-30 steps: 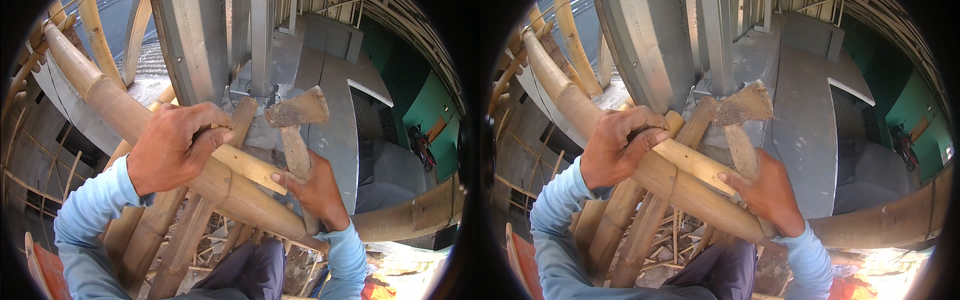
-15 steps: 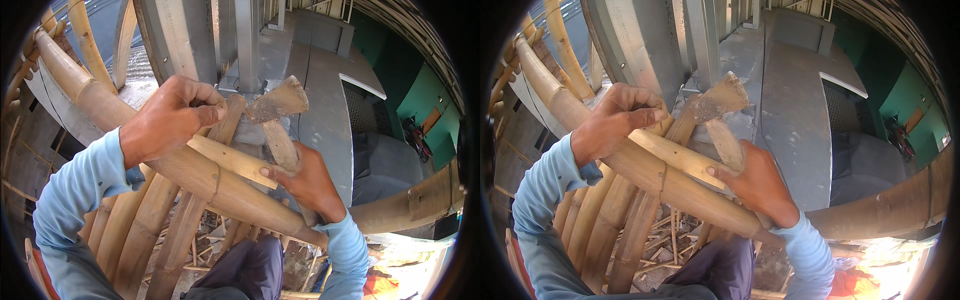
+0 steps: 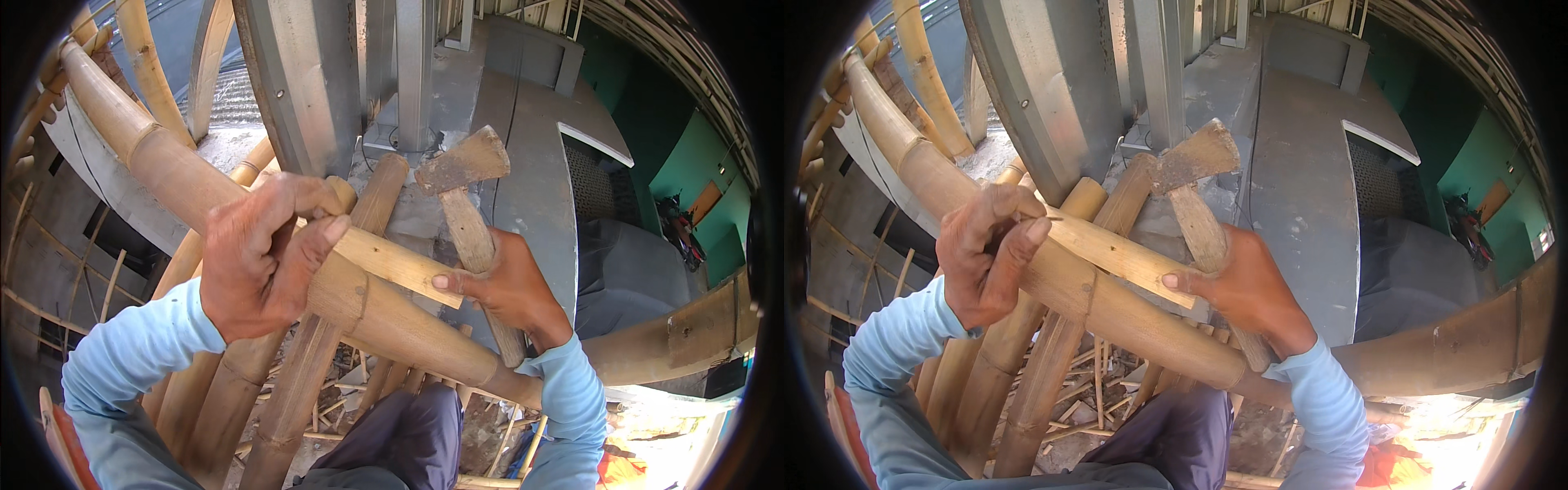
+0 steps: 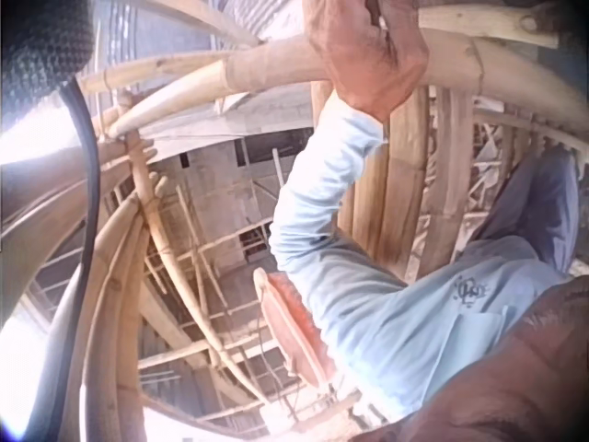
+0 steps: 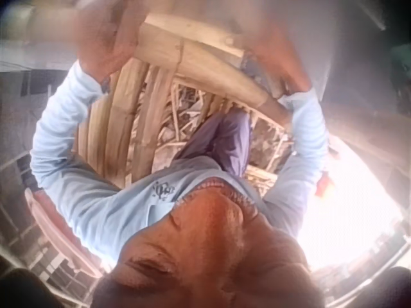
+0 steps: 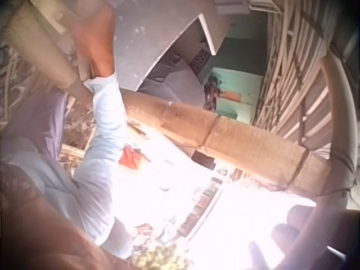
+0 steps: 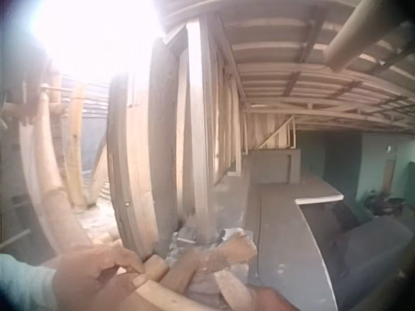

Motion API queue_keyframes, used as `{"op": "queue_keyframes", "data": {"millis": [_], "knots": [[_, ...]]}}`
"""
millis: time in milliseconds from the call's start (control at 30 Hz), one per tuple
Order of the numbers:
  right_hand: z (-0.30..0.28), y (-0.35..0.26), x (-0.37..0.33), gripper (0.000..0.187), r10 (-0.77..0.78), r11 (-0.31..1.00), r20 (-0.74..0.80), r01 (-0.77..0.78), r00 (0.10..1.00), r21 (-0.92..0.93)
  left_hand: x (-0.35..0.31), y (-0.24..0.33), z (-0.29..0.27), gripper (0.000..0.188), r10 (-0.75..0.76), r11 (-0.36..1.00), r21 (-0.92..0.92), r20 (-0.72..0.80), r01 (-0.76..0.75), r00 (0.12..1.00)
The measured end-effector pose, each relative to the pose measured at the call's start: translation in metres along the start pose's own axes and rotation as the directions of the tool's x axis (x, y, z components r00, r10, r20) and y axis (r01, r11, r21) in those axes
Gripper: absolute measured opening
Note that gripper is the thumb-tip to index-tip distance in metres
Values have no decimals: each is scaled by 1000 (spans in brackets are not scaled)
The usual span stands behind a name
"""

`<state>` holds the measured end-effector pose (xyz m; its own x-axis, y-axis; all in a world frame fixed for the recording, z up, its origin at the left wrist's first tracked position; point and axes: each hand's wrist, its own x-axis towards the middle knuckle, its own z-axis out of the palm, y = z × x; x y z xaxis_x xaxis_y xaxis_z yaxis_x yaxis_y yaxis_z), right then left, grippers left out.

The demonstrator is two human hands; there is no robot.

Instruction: The person assembles a bamboo scaffolding structure on a rooftop. They position bamboo poles, hammer nails to secure joints, and use pliers to tighten wire bindings. The person also moves a bucket of nails and adjusts pole positions to complete the framework.

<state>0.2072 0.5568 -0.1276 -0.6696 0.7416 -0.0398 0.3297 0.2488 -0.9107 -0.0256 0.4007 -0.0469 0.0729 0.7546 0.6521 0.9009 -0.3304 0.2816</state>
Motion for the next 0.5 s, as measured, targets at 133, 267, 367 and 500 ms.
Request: {"op": "queue_keyframes", "data": {"millis": [133,267,367,500], "knots": [[0,0,0,52,-50,996,-32,53,998,75,-52,-6,12,26,353,909,-289,151,-300,923],[1,5,3,44,27,981,-43,-18,999,191,-62,-33,8,50,562,826,-177,176,-536,808],[3,6,3,44,21,979,-63,-8,998,205,-76,-30,6,46,477,878,-156,212,-452,853],[0,3,4,44,42,983,-53,-32,998,178,-71,-29,11,44,477,874,-172,131,-454,869]]}}
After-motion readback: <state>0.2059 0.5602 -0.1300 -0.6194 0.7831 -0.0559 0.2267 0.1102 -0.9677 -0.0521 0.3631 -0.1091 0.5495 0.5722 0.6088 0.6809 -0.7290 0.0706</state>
